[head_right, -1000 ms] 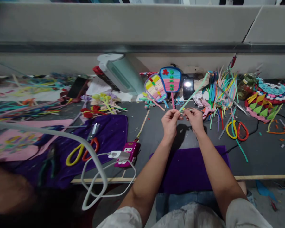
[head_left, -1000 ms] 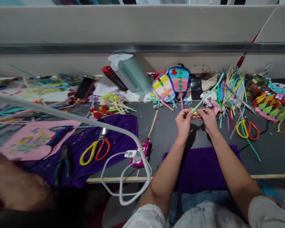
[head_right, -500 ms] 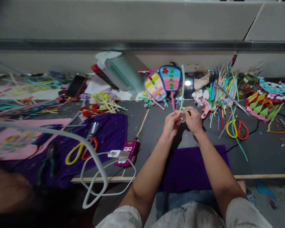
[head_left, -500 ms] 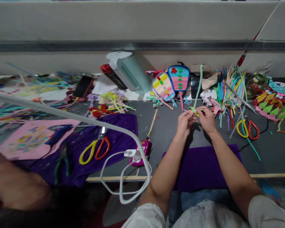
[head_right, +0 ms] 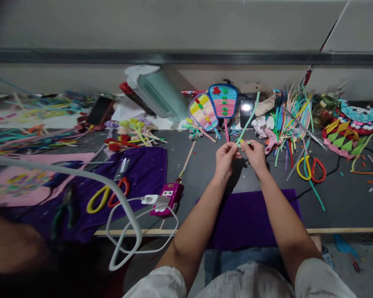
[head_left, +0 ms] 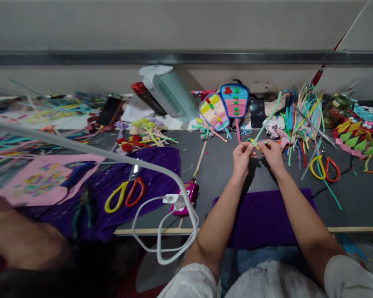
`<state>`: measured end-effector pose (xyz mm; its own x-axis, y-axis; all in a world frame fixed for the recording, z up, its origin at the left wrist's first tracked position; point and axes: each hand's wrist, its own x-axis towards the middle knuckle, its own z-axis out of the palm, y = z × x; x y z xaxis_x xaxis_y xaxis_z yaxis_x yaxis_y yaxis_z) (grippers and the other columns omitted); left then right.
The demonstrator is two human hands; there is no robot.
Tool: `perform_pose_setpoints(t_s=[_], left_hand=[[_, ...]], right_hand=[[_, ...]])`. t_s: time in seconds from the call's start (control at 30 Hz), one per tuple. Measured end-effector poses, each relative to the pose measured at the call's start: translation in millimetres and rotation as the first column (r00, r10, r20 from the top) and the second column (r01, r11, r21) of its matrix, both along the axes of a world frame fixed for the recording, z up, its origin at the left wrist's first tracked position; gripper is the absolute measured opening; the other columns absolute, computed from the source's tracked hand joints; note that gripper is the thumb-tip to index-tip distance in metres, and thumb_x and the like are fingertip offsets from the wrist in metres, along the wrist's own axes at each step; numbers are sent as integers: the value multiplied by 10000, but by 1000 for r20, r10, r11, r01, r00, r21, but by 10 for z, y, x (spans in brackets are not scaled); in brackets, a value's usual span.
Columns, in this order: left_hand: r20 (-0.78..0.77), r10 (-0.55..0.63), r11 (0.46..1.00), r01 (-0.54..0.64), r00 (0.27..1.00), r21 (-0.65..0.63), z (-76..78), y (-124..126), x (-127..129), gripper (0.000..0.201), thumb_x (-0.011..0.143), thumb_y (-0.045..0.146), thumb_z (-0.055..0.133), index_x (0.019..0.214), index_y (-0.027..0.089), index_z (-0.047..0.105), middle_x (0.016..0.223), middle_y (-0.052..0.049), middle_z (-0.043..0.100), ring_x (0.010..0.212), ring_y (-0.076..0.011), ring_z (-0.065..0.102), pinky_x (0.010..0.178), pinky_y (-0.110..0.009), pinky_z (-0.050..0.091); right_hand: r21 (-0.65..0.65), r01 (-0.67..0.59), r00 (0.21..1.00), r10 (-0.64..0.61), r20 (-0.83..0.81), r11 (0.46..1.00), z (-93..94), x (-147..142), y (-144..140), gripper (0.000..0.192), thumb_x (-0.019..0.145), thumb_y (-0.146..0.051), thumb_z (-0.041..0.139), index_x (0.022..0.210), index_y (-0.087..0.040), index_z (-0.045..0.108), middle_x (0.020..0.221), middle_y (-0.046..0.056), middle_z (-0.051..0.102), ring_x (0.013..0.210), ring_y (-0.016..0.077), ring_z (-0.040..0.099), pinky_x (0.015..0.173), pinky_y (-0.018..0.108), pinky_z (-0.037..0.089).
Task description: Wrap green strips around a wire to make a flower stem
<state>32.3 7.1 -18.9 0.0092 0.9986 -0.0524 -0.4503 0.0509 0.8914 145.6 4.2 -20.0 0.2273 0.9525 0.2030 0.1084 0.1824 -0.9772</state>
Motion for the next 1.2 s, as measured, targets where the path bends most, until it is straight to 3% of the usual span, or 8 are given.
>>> perform_pose_setpoints(t_s=[0.17,0.33,0.57,0.67,0.77,0.9,1.03,1.2], left_hand=[[-48,-51,996,48,998,-73,-89,67,-5,315,630,362,778,732,123,601,621,17,572,465,-60,536,473,-192,493],[45,-65,976,73,997,-204,-151,121,-5,230,642,256,757,740,111,607,593,21,566,443,-59,527,457,-189,482],[242,-83,896,179,967,-406,-178,191,-36,105,719,148,643,668,102,564,532,22,529,409,-47,482,436,-176,458],[213,-65,933,134,975,-333,-186,180,-23,113,701,162,678,711,107,580,568,24,551,434,-43,494,449,-168,462],[114,-31,981,52,993,-186,-177,135,15,184,674,225,731,733,128,587,578,35,549,449,-45,497,471,-174,474],[-8,1,999,-1,1000,-52,-146,88,44,249,645,305,764,731,138,601,596,28,553,473,-54,512,491,-188,485],[-51,-13,998,9,999,-66,-134,78,46,273,642,344,756,726,137,600,568,29,543,453,-60,508,472,-194,477],[-29,-12,995,10,1000,-97,-145,76,60,262,649,335,737,744,134,599,583,32,549,438,-58,508,458,-196,474]], right_hand=[[-15,15,1000,-15,17,1000,-144,32,83,232,758,-369,597,666,-158,631,656,14,619,560,115,521,549,242,420],[1,23,999,-23,47,1000,-210,4,114,180,757,-331,584,708,-164,628,683,17,627,583,128,548,596,258,443],[187,8,925,-78,373,982,-160,-74,19,171,828,-278,503,742,-189,620,878,81,674,869,197,606,858,346,448],[124,36,960,-69,273,992,-178,-83,36,175,823,-318,525,764,-186,622,838,64,671,807,177,610,794,322,468],[-51,39,999,-39,-4,998,-214,-75,81,236,775,-410,583,766,-176,616,684,9,632,613,129,565,596,258,461],[-146,9,965,-47,-258,989,-229,-61,119,255,707,-411,639,710,-160,595,608,-19,597,511,86,498,492,214,406],[-141,12,962,-49,-267,990,-216,-48,129,211,684,-360,648,694,-157,590,618,-16,608,514,82,498,506,214,409],[-65,21,989,-30,-144,998,-233,-38,141,185,727,-350,604,753,-167,599,657,-11,614,578,110,542,563,235,443]])
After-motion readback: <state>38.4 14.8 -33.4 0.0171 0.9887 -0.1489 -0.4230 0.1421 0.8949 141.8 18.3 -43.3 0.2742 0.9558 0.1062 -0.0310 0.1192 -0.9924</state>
